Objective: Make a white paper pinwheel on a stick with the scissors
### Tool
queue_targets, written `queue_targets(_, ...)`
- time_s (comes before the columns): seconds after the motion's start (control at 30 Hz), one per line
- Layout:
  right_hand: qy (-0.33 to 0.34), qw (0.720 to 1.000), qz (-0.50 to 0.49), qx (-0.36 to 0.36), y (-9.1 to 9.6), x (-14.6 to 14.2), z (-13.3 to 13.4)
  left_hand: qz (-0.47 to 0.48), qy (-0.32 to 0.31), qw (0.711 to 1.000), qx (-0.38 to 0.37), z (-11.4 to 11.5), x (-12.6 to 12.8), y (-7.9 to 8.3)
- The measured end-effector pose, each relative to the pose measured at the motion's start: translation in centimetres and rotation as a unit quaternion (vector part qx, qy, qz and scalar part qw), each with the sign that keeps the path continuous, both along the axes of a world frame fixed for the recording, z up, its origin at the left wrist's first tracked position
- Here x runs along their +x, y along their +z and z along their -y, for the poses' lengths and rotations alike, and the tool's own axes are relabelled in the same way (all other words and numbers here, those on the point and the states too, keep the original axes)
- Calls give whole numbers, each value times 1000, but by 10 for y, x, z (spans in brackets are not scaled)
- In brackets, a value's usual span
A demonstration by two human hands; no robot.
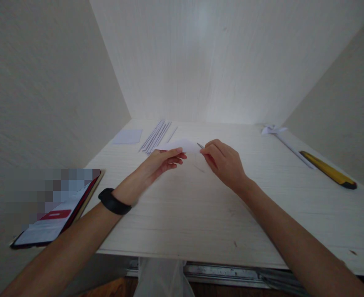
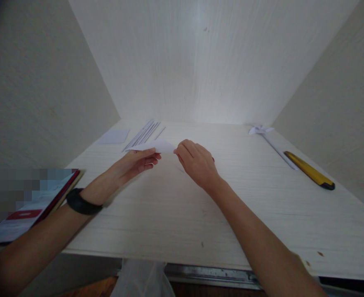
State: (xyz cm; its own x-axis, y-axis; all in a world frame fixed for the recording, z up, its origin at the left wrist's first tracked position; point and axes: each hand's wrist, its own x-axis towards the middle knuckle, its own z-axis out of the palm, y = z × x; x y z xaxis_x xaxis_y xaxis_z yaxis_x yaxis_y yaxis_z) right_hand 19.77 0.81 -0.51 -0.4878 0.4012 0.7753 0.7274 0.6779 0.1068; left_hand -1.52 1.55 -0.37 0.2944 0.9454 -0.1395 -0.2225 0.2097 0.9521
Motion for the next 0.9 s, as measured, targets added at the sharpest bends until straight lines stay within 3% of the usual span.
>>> queue_targets(0.13,17,999,-11,-26,-1,-1,-1,-40,34,998,34,-2,1,-1)
queue_targets(0.3,-21,992,-70,-101,-1,-2,-2,-118,67,986,94,-3,1,-1)
queue_targets(0.57,38,966,-141,-216,-3,-4,-6,-196,22,971,132,-2,5,-2)
queue_targets(0.73,60,955,-140,-254,-6,-6,-7,-207,28,969,135,-3,8,0)
queue_targets(0.9,40,945,-175,-272,1,-7,-4,-178,43,970,159,-2,6,2)
